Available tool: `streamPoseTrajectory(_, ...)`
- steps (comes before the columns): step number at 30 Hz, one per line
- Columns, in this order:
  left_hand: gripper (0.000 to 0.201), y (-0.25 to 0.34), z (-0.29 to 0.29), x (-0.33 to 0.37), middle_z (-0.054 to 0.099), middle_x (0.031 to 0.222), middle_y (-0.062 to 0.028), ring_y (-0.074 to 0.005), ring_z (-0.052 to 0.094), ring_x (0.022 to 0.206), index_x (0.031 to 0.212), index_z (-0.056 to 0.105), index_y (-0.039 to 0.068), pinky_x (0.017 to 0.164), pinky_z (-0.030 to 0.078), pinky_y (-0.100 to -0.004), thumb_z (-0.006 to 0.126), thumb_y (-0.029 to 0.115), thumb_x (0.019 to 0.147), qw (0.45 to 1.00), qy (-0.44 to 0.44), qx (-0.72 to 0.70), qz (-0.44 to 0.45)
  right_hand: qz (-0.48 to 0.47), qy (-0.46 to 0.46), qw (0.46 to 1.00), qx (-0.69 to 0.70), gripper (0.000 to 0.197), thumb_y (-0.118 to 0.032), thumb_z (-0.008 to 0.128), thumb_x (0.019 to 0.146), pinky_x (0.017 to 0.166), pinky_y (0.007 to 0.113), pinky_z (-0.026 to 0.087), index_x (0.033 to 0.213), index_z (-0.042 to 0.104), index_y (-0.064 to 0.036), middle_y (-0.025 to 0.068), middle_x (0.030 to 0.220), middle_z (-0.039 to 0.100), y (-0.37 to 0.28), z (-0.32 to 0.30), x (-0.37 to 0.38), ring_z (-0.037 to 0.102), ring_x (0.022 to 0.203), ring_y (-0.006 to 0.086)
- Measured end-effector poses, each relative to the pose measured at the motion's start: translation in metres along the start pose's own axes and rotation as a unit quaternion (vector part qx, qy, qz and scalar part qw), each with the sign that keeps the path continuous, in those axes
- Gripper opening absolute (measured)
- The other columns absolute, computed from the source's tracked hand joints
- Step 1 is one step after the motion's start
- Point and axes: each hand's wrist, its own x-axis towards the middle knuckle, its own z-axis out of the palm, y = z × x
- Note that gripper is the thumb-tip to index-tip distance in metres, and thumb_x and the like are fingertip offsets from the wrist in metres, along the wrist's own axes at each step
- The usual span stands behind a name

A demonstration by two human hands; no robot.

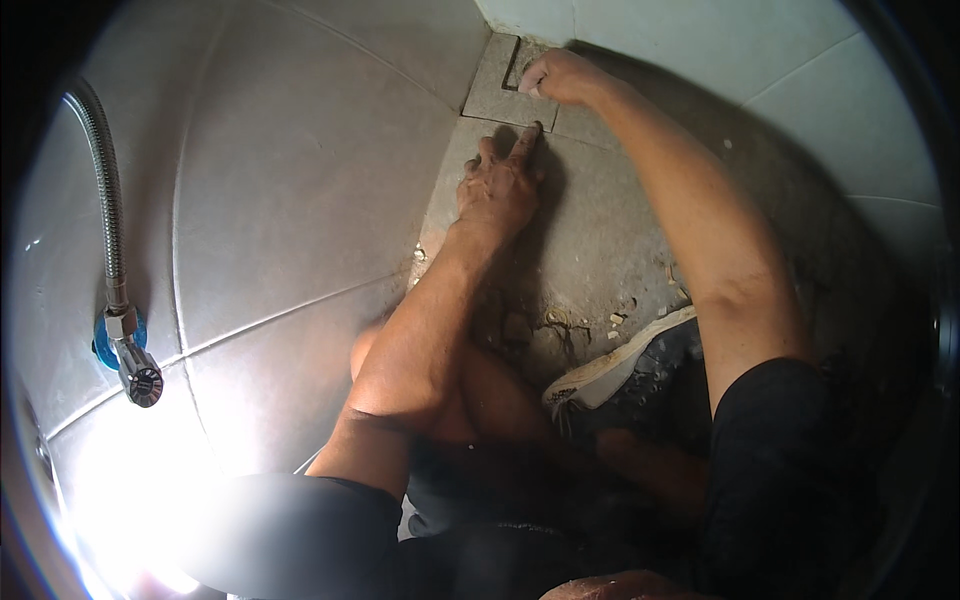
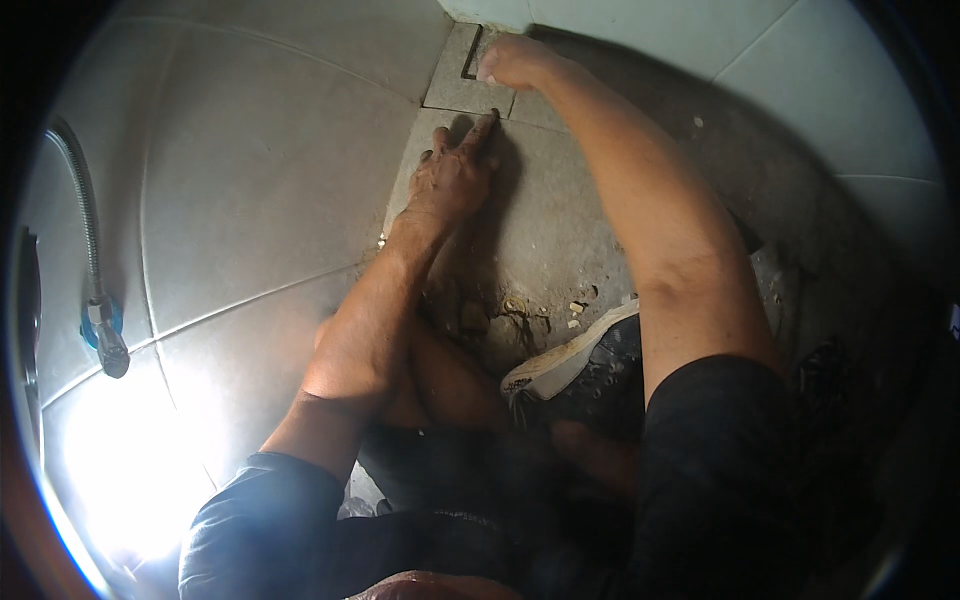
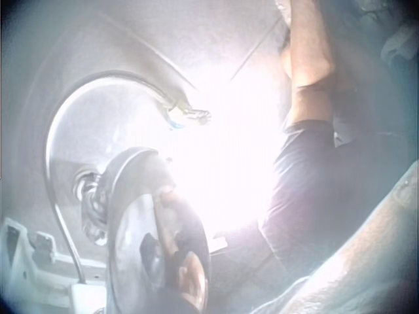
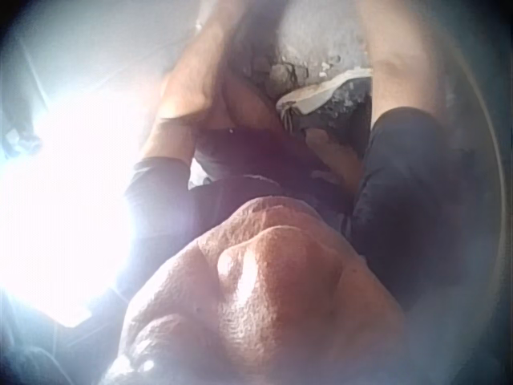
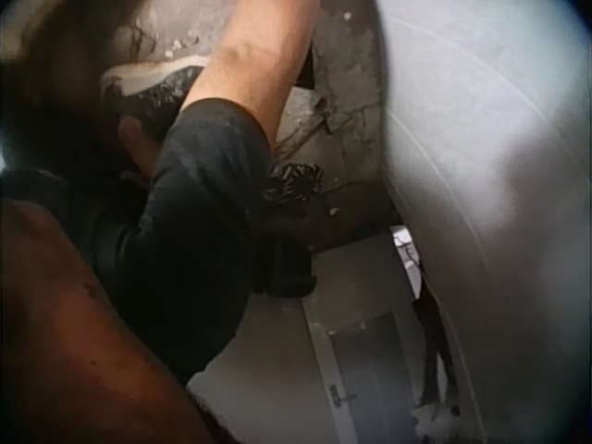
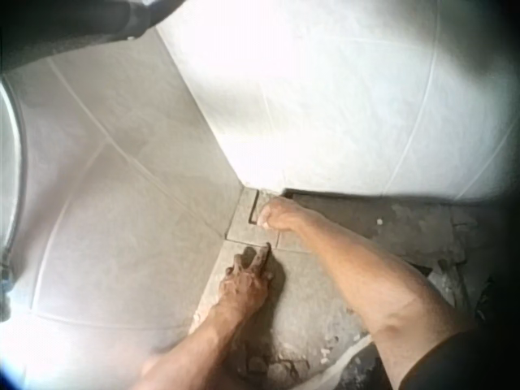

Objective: The person is sitting on the floor in a bathroom, applying mortar to the back of a tile using a trowel and then placing it onto the floor. They use a hammer to tap the tile into place and check its alignment.

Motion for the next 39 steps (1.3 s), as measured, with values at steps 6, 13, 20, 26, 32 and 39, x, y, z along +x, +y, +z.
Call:
streamPoseTrajectory(6, 0.065, -0.004, 0.004, 0.002, 0.039, 0.153, -0.0266, -0.0496, 0.050, 0.136, 0.161, 0.033, 0.034, 0.114, 0.044, -0.0516, 0.060, 0.034, 0.101, 0.999, 0.014, 0.026, 0.021, 0.001, -0.006, 1.000, 0.018, 0.019, -0.017, 0.076, 0.090, 0.098, 0.039, 0.054, 0.108, 0.080, -0.0164, 0.0081, 0.113, 0.077, -0.001, -0.003, -0.003, 0.071, 0.110, 0.0233)
streamPoseTrajectory(13, 0.066, -0.007, 0.004, 0.004, 0.036, 0.155, -0.0222, -0.0488, 0.045, 0.140, 0.161, 0.033, 0.037, 0.116, 0.043, -0.0506, 0.061, 0.034, 0.101, 1.000, 0.008, 0.019, 0.002, -0.012, 0.028, 1.000, 0.005, 0.017, -0.013, 0.075, 0.089, 0.092, 0.038, 0.054, 0.106, 0.080, -0.0113, 0.0091, 0.103, 0.078, -0.011, 0.000, -0.013, 0.071, 0.101, 0.0221)
streamPoseTrajectory(20, 0.066, -0.004, 0.003, 0.005, 0.034, 0.158, -0.0220, -0.0497, 0.043, 0.141, 0.161, 0.032, 0.038, 0.116, 0.043, -0.0507, 0.060, 0.034, 0.101, 1.000, -0.001, 0.025, -0.005, -0.011, -0.018, 0.998, 0.053, 0.019, -0.009, 0.076, 0.087, 0.090, 0.037, 0.054, 0.105, 0.080, -0.0104, 0.0111, 0.105, 0.078, -0.003, -0.006, -0.012, 0.071, 0.100, 0.0220)
streamPoseTrajectory(26, 0.065, -0.002, 0.001, 0.004, 0.033, 0.159, -0.0269, -0.0517, 0.048, 0.137, 0.161, 0.032, 0.038, 0.115, 0.044, -0.0513, 0.059, 0.034, 0.102, 1.000, -0.004, 0.028, 0.003, 0.006, -0.003, 1.000, 0.023, 0.019, -0.010, 0.079, 0.085, 0.091, 0.038, 0.056, 0.104, 0.081, -0.0119, 0.0101, 0.103, 0.079, -0.009, -0.008, -0.011, 0.073, 0.102, 0.0233)
streamPoseTrajectory(32, 0.068, -0.003, -0.004, 0.001, 0.033, 0.159, -0.0268, -0.0511, 0.048, 0.137, 0.162, 0.030, 0.037, 0.115, 0.044, -0.0516, 0.060, 0.033, 0.101, 1.000, -0.010, 0.018, 0.001, 0.016, 0.010, 0.999, 0.025, 0.018, -0.011, 0.079, 0.085, 0.090, 0.038, 0.056, 0.103, 0.081, -0.0112, 0.0111, 0.103, 0.079, -0.016, -0.004, -0.015, 0.074, 0.100, 0.0237)
streamPoseTrajectory(39, 0.074, -0.004, -0.003, 0.004, 0.033, 0.161, -0.0212, -0.0486, 0.045, 0.140, 0.164, 0.025, 0.026, 0.115, 0.043, -0.0500, 0.060, 0.034, 0.100, 1.000, 0.006, -0.011, -0.004, 0.006, 0.014, 0.999, 0.038, 0.018, -0.012, 0.081, 0.081, 0.088, 0.037, 0.056, 0.099, 0.081, -0.0100, 0.0126, 0.098, 0.079, -0.008, -0.006, -0.013, 0.073, 0.096, 0.0249)
